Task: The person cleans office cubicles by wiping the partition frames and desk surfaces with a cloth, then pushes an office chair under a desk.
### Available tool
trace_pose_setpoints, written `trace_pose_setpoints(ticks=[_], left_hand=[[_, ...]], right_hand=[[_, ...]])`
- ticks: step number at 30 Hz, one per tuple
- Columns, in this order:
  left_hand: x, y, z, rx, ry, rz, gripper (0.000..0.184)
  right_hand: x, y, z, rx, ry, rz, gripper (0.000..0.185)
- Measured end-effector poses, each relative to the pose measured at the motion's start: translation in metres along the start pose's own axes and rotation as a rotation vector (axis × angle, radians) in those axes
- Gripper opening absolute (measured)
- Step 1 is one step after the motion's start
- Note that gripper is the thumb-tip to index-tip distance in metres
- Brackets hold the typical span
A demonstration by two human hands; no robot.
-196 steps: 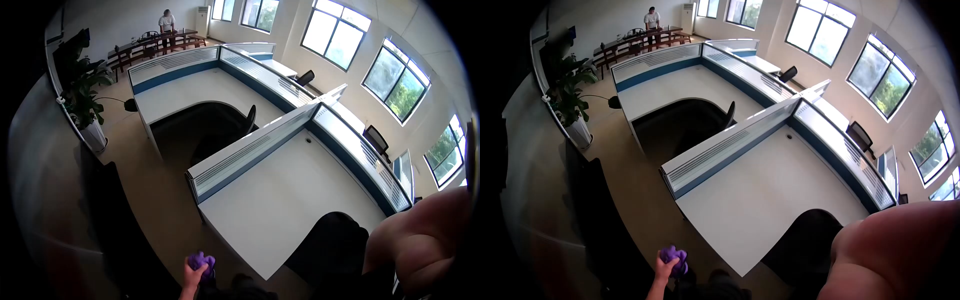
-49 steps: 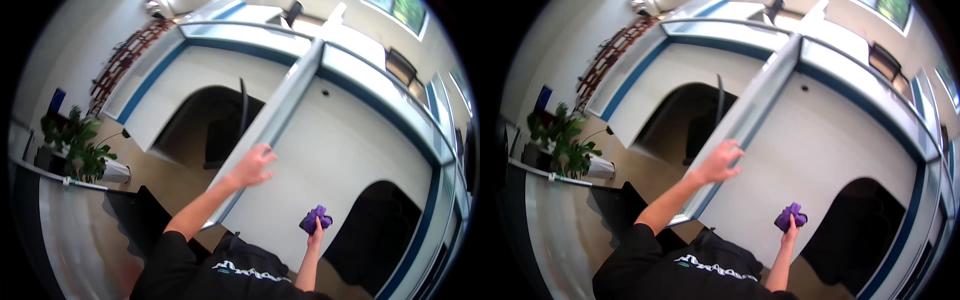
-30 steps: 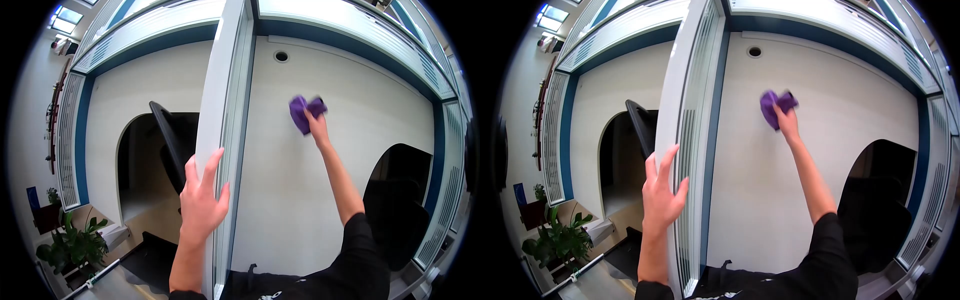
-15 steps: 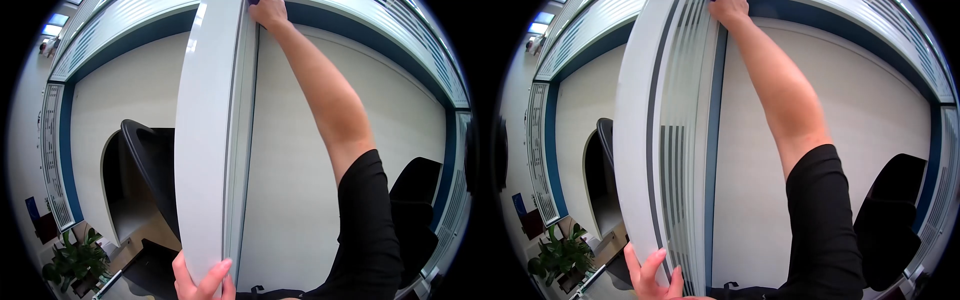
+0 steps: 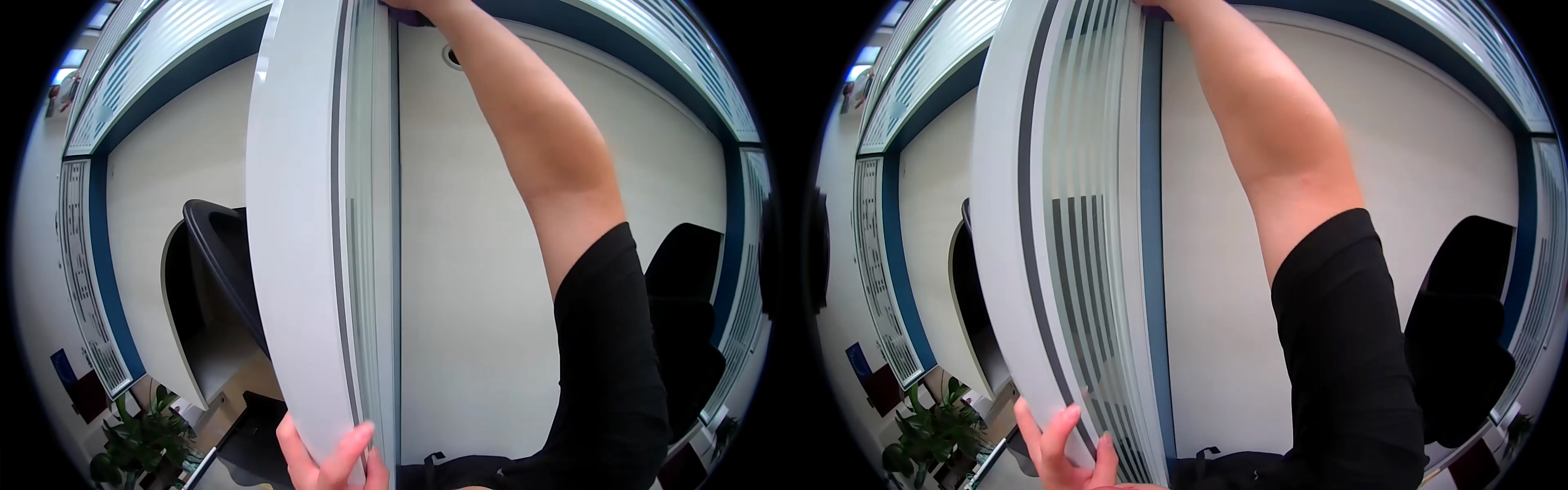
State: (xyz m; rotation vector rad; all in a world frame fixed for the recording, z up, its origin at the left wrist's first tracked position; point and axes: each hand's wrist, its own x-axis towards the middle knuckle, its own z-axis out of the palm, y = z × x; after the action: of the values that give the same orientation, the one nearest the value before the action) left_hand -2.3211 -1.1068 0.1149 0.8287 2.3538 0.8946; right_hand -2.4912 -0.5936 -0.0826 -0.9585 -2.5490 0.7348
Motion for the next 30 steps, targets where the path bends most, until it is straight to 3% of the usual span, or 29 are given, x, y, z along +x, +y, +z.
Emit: trace_pose_setpoints(ticks=[1,2,3,4,5,6,13,17,21,24,26,29,30], left_hand=[[0.002,0.000,-0.002,-0.022,-0.050,0.002,0.054],[0.015,0.009,0.003,0.104,0.091,0.125,0.061],[0.014,0.008,-0.001,0.103,0.088,0.129,0.061],[0.011,0.003,-0.005,0.122,0.008,0.153,0.063],[0.007,-0.001,-0.007,0.143,-0.070,0.179,0.070],[0.006,0.001,-0.008,0.143,-0.056,0.191,0.070],[0.000,0.010,-0.018,0.279,0.023,0.272,0.073],[-0.003,-0.005,-0.020,0.343,0.067,0.362,0.070],[-0.007,-0.013,-0.017,0.458,0.110,0.311,0.069],[-0.014,-0.015,-0.020,0.422,0.131,0.284,0.072],[-0.031,-0.018,-0.022,0.275,0.250,0.403,0.077],[-0.097,-0.016,-0.019,0.168,0.403,0.475,0.079],[-0.127,-0.018,-0.027,0.022,0.322,0.498,0.077]], right_hand=[[-0.011,0.003,0.013,0.000,0.003,0.009,0.036],[-0.025,0.001,0.027,0.018,0.147,-0.045,0.038],[-0.033,0.000,0.028,0.031,0.294,-0.099,0.039],[-0.067,-0.024,0.005,0.053,0.149,-0.020,0.036],[-0.072,-0.015,0.023,-0.016,0.165,-0.041,0.045],[-0.091,-0.021,0.028,-0.005,0.219,-0.069,0.031],[-0.294,-0.096,0.029,0.291,0.098,-0.169,0.031],[-0.423,-0.147,0.031,0.290,-0.004,-0.158,0.030],[-0.558,-0.193,0.040,0.331,-0.074,-0.172,0.022],[-0.646,-0.228,0.038,0.324,-0.067,-0.169,0.022],[-0.699,-0.250,0.034,0.348,-0.062,-0.172,0.022],[-0.766,-0.264,0.025,0.330,-0.153,-0.187,0.020],[-0.790,-0.272,0.027,0.342,-0.171,-0.209,0.021]])
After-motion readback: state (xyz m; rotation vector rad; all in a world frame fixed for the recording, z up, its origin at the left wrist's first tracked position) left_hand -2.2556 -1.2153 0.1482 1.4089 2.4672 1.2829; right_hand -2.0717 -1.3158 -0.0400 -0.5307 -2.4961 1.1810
